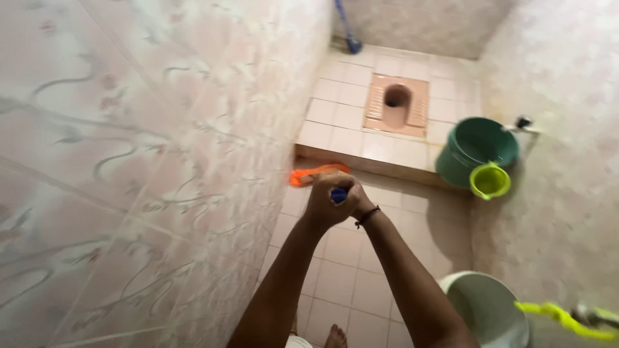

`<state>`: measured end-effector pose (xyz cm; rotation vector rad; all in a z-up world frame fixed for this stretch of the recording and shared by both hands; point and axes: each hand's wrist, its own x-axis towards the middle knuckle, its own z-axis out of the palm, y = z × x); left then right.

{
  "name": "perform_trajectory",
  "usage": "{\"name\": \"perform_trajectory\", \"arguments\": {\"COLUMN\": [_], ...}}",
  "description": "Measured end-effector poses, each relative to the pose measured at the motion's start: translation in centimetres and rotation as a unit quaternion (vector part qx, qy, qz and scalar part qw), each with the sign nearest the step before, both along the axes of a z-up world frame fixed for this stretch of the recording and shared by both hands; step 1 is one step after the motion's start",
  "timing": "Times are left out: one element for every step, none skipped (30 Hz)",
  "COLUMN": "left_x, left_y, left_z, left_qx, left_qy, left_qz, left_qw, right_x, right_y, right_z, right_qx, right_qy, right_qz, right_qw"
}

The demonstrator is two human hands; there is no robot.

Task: The person uses a squeegee to move water across a tiled bathroom floor into a drain.

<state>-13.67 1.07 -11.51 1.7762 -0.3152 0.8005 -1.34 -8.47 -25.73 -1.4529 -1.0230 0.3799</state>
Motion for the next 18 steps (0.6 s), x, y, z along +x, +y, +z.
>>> {"name": "perform_trajectory", "arguments": {"left_x": [-0.9,-1.5,-2.0,-2.5,-2.6,-2.7,-2.9,-3.2,-3.2,-3.3,-3.4,-3.5,-3.3,-3.3,-3.3,-3.3,-3.3,-3.3], "left_y": [0.7,1.5,2.0,2.6,3.1,3.4,3.6,3.8,4.0,4.3,4.8,5.3,5.9,6.2,6.5,6.8,7.0,7.2], "left_z": [0.0,0.0,0.1,0.2,0.3,0.5,0.7,1.0,1.4,1.8,2.3,2.7,3.1,3.4,3.7,4.1,4.1,4.2], "left_qx": [-0.017,-0.028,-0.041,-0.053,-0.054,-0.053,-0.053,-0.102,-0.152,-0.200,-0.203,-0.207,-0.209,-0.213,-0.216,-0.218,-0.197,-0.175], "left_qy": [-0.035,-0.013,0.009,0.031,0.022,0.014,0.007,0.010,0.012,0.013,0.000,-0.013,-0.029,-0.022,-0.014,-0.007,0.001,0.008], "left_qz": [-0.010,0.004,0.018,0.031,0.099,0.167,0.234,0.258,0.279,0.299,0.311,0.322,0.331,0.317,0.302,0.287,0.261,0.235], "left_qw": [0.999,1.000,0.999,0.998,0.993,0.984,0.971,0.961,0.948,0.933,0.928,0.924,0.920,0.924,0.929,0.933,0.945,0.956], "right_x": [-0.5,-1.0,-1.5,-1.8,-1.8,-1.6,-1.6,-1.3,-0.8,-0.6,-0.7,-0.8,-0.7,-0.9,-1.7,-2.2,-2.6,-2.7], "right_y": [1.0,2.0,2.8,3.6,4.9,6.2,7.5,8.8,9.9,10.9,11.8,12.8,13.6,13.5,12.9,12.4,12.1,11.7], "right_z": [1.6,2.9,4.0,4.7,5.2,5.3,5.2,4.8,4.2,3.4,2.6,2.2,2.4,3.0,4.0,5.4,6.7,7.8], "right_qx": [0.032,-0.012,-0.056,-0.101,-0.119,-0.137,-0.155,-0.193,-0.233,-0.271,-0.280,-0.274,-0.255,-0.288,-0.313,-0.328,-0.298,-0.267], "right_qy": [-0.019,-0.037,-0.056,-0.075,-0.114,-0.153,-0.190,-0.206,-0.222,-0.238,-0.427,-0.598,-0.746,-0.625,-0.487,-0.335,-0.299,-0.262], "right_qz": [0.017,0.009,0.001,-0.007,0.007,0.021,0.035,0.030,0.023,0.016,-0.029,-0.072,-0.115,-0.113,-0.109,-0.101,-0.090,-0.078], "right_qw": [0.999,0.999,0.997,0.992,0.986,0.978,0.969,0.959,0.947,0.933,0.859,0.749,0.605,0.716,0.808,0.877,0.902,0.924]}}
